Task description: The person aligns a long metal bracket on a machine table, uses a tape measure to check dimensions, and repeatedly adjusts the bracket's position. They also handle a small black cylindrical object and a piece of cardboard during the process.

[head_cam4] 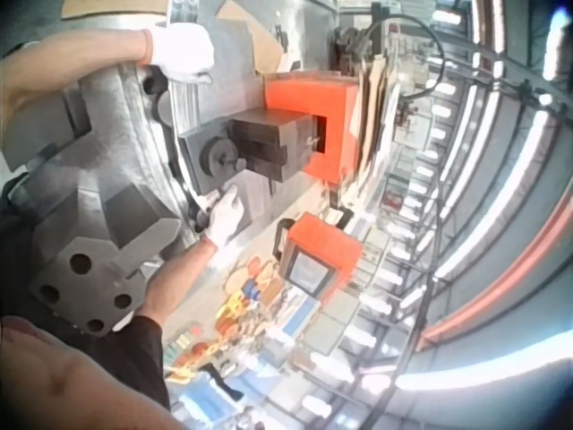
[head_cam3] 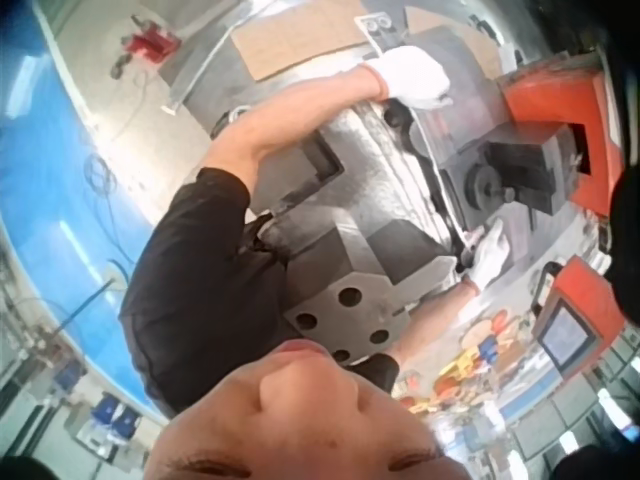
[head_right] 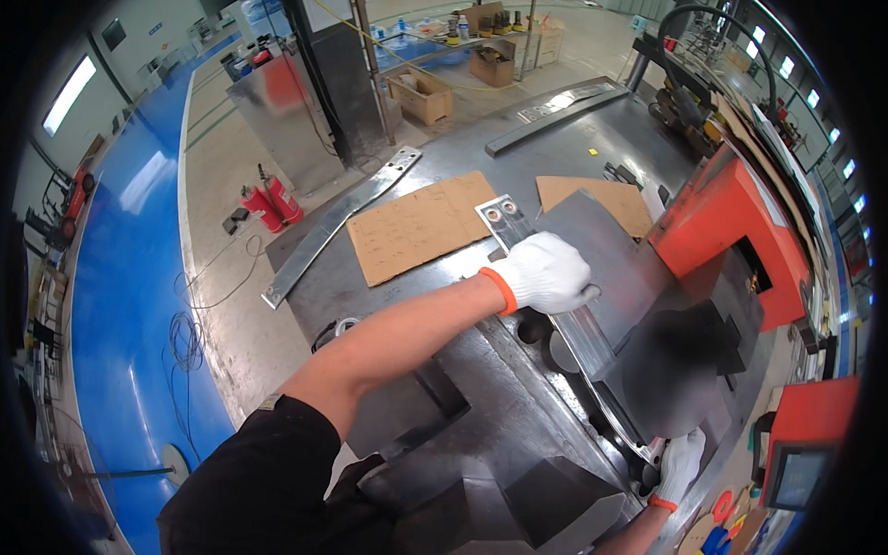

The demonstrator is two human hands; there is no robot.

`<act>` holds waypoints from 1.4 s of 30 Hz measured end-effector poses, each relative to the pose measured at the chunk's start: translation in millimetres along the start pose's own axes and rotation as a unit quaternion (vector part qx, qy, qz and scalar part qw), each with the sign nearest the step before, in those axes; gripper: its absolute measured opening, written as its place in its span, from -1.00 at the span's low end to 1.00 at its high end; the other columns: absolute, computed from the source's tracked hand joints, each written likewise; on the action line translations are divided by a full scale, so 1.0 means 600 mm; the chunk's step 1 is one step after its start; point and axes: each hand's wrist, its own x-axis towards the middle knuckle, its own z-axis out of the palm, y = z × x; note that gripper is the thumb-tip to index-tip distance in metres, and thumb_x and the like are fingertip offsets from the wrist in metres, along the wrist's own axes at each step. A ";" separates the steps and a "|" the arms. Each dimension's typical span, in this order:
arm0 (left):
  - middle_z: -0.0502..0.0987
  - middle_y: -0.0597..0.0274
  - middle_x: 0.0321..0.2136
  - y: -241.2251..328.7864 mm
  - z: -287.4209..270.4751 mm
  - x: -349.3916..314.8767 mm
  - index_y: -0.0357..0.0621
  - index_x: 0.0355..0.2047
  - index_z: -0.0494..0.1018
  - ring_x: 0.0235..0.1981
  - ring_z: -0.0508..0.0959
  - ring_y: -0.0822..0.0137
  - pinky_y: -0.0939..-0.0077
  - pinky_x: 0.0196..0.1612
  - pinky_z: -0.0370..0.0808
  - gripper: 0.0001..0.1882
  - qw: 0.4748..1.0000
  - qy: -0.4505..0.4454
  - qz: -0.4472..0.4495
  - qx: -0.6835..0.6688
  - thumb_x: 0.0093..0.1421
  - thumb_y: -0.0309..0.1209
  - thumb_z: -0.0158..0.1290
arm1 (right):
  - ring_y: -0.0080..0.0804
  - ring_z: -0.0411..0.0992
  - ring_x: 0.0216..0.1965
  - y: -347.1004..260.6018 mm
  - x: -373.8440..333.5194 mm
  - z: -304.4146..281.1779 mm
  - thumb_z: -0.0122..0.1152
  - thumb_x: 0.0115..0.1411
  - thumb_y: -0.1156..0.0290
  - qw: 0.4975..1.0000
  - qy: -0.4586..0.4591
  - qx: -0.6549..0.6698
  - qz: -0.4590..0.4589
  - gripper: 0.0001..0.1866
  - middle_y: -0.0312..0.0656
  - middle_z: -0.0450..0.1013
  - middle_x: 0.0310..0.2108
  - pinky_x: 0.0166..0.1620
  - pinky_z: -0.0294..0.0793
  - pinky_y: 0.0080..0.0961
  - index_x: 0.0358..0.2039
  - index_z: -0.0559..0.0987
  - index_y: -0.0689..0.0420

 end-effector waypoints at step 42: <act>0.60 -0.23 -0.50 0.008 0.021 0.020 -0.24 -0.47 0.65 -0.36 0.63 -0.26 -0.12 -0.22 0.51 -0.51 0.998 0.030 -0.021 0.055 0.40 -0.07 0.08 | -0.23 0.67 -0.43 -0.069 -0.026 -0.022 -0.04 0.42 -0.28 0.992 -0.028 -0.096 0.081 -0.32 -0.16 0.58 -0.62 -0.13 0.59 -0.22 -0.29 0.75 0.10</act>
